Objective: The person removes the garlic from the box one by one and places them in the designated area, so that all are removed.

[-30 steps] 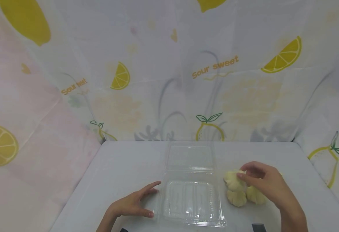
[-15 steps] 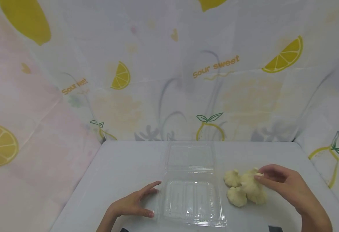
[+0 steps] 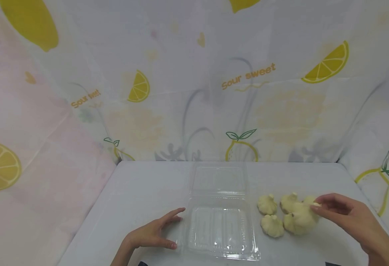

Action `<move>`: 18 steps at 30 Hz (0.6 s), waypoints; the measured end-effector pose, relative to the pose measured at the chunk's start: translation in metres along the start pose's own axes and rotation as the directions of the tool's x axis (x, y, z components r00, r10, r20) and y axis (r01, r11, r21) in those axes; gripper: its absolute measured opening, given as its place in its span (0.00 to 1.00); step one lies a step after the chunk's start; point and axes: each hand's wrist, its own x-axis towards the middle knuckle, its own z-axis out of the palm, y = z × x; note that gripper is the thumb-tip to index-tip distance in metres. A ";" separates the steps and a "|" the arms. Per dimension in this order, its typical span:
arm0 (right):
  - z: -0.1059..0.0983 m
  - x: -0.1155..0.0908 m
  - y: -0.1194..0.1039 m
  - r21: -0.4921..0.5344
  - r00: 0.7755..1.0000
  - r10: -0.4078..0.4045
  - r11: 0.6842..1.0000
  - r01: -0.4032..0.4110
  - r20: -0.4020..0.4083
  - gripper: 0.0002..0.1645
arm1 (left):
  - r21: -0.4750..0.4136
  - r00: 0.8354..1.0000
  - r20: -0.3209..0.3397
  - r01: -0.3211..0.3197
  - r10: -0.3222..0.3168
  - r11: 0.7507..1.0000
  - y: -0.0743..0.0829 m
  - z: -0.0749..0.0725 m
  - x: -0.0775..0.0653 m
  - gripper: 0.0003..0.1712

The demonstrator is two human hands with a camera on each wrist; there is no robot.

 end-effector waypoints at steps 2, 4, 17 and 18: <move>-0.002 0.002 0.004 -0.008 1.000 0.026 1.000 -0.025 0.013 0.26 | 0.004 1.000 0.001 0.005 -0.005 1.000 0.001 0.000 0.000 0.56; -0.004 0.003 0.007 -0.022 0.998 0.052 0.998 -0.052 0.027 0.31 | 0.004 1.000 0.002 0.011 -0.011 1.000 0.001 0.000 0.001 0.56; -0.004 0.015 0.038 -0.043 0.991 0.127 0.991 -0.125 0.049 0.35 | 0.023 1.000 -0.004 0.016 -0.016 1.000 0.002 0.000 0.001 0.56; -0.004 0.016 0.039 -0.033 0.989 0.139 0.990 -0.137 0.053 0.34 | 0.024 1.000 -0.004 0.017 -0.017 1.000 0.002 0.000 0.001 0.56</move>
